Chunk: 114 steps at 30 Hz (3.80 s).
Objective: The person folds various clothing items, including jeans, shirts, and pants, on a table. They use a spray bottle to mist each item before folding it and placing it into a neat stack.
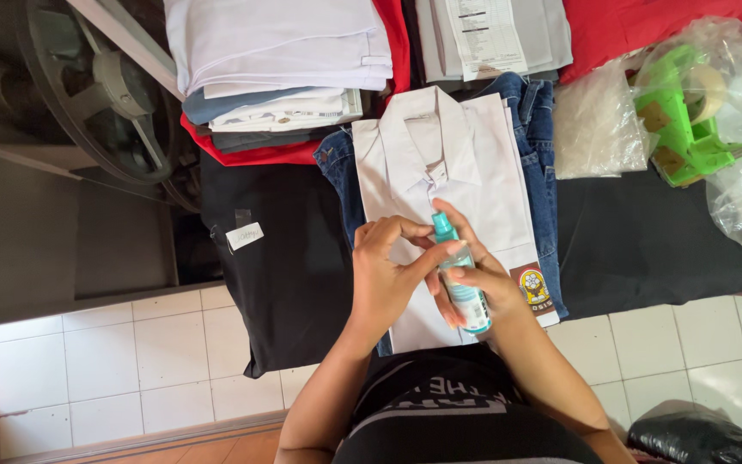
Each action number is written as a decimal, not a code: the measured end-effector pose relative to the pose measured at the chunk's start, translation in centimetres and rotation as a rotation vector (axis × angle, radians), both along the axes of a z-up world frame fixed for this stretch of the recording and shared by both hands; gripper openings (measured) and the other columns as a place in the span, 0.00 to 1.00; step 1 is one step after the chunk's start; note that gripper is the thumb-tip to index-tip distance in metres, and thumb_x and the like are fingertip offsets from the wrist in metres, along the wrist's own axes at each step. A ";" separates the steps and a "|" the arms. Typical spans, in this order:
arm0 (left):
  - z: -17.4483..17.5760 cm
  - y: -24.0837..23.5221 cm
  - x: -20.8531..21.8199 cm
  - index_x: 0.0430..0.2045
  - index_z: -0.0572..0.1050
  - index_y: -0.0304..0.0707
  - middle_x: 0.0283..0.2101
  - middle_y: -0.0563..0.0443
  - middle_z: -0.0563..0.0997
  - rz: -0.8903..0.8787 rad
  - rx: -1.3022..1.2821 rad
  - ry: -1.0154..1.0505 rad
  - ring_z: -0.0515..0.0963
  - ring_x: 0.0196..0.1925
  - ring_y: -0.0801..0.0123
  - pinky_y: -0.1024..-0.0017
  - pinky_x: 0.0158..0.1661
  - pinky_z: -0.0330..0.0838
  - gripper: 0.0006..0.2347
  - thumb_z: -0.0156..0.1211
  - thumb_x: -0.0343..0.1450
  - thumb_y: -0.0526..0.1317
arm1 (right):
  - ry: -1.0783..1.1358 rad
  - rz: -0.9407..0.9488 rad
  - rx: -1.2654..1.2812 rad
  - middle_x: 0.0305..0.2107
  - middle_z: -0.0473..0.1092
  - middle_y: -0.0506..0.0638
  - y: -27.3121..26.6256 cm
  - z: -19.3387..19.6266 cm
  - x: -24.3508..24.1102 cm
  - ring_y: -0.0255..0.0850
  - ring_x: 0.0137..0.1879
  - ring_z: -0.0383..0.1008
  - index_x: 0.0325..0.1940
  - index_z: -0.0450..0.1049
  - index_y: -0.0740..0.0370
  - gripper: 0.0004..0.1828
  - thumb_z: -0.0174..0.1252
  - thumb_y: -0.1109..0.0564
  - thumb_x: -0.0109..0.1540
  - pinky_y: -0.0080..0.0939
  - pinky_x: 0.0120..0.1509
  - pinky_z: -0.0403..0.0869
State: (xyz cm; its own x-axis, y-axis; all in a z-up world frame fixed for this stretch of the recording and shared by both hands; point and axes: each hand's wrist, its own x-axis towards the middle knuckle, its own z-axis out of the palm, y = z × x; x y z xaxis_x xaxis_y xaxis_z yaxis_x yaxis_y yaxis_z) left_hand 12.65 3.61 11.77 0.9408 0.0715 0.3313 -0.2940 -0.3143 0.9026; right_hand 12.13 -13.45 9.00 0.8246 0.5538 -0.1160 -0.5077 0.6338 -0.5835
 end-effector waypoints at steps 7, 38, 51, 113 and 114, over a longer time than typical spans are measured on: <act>0.1 2.7 0.3 0.32 0.81 0.31 0.31 0.49 0.85 0.095 -0.141 0.105 0.86 0.35 0.69 0.74 0.41 0.74 0.09 0.60 0.75 0.39 | -1.211 -0.739 -1.578 0.55 0.71 0.61 -2.3 -0.2 4.1 0.55 0.52 0.79 0.76 0.56 0.51 0.34 0.62 0.58 0.68 0.49 0.54 0.78; -3.0 1.5 -1.9 0.40 0.80 0.29 0.40 0.45 0.86 0.148 -0.177 0.148 0.84 0.46 0.65 0.70 0.53 0.73 0.18 0.45 0.82 0.46 | -1.096 -0.317 -1.731 0.35 0.69 0.51 -6.4 -1.4 -2.9 0.47 0.24 0.69 0.69 0.65 0.47 0.33 0.65 0.61 0.61 0.44 0.26 0.69; -4.3 -3.0 -4.8 0.51 0.76 0.31 0.57 0.42 0.80 0.155 -0.137 0.150 0.77 0.63 0.55 0.64 0.63 0.66 0.16 0.47 0.81 0.46 | -1.246 -0.342 -1.791 0.39 0.74 0.50 -11.4 -2.0 -8.1 0.46 0.29 0.75 0.63 0.69 0.47 0.29 0.65 0.61 0.59 0.42 0.26 0.72; -3.3 12.2 5.4 0.53 0.75 0.34 0.64 0.39 0.75 0.170 -0.077 0.120 0.68 0.71 0.50 0.61 0.68 0.59 0.14 0.56 0.77 0.42 | -1.263 -0.386 -1.579 0.75 0.48 0.60 11.6 -1.6 23.4 0.60 0.54 0.76 0.73 0.61 0.48 0.45 0.70 0.57 0.53 0.52 0.48 0.77; -3.3 12.2 6.0 0.53 0.75 0.33 0.63 0.40 0.76 0.157 -0.100 0.136 0.70 0.70 0.52 0.62 0.67 0.61 0.14 0.56 0.77 0.42 | -1.228 -0.297 -1.621 0.76 0.48 0.61 11.8 -1.4 24.0 0.59 0.49 0.78 0.73 0.61 0.45 0.46 0.69 0.58 0.52 0.52 0.44 0.77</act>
